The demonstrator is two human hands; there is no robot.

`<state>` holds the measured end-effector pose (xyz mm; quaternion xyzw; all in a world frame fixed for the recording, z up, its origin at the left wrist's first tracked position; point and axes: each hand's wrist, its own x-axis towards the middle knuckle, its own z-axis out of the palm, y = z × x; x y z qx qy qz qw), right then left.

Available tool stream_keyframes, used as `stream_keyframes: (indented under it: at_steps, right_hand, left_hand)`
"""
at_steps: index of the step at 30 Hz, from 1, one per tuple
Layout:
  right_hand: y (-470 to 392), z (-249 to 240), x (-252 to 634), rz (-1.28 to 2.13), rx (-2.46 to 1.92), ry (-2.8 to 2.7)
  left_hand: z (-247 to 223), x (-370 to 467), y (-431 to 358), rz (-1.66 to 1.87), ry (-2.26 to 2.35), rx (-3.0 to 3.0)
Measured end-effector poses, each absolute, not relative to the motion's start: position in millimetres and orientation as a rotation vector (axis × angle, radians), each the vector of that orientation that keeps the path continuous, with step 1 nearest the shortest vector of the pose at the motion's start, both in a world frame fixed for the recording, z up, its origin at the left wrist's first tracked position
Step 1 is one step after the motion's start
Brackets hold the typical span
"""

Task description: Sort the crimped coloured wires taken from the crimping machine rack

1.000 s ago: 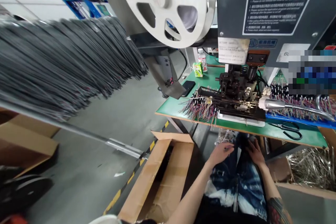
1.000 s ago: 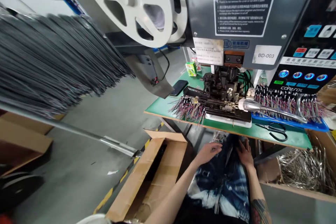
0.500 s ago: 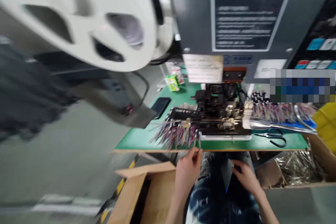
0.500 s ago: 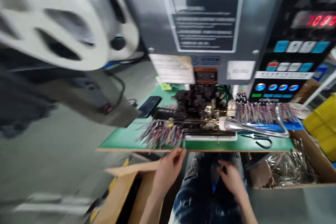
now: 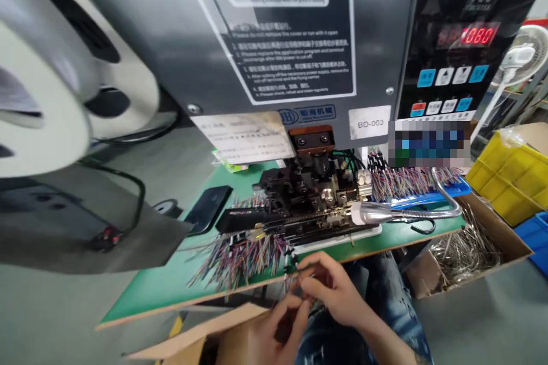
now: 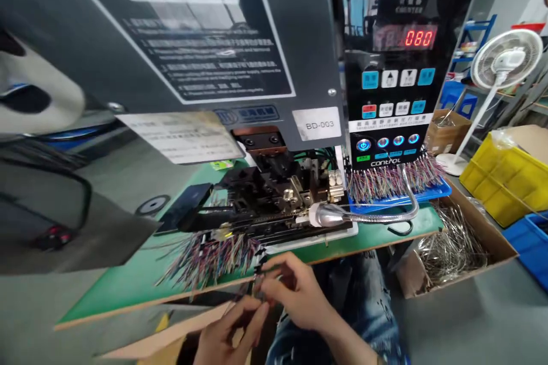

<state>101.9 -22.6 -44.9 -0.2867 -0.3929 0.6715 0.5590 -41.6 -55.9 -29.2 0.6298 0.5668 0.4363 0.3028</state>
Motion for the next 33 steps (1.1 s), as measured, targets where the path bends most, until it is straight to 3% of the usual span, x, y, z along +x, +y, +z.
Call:
stream_keyframes:
  at_steps: [12,19,25,33]
  right_hand:
    - [-15,-37,114,1.627,-0.751,-0.966]
    - [-38,-27,140,1.555,-0.726,-1.007]
    - [-44,-25,146,1.559,-0.767,-0.962]
    - [-46,-12,155,1.590,-0.815,-0.997]
  left_hand:
    - [-9,-10,-86,0.870,1.172,1.817]
    - [-6,-45,-71,0.382,0.773,1.816]
    - [24,-75,-57,0.745,0.926,1.758]
    - [55,-48,-28,1.088,1.041,1.734]
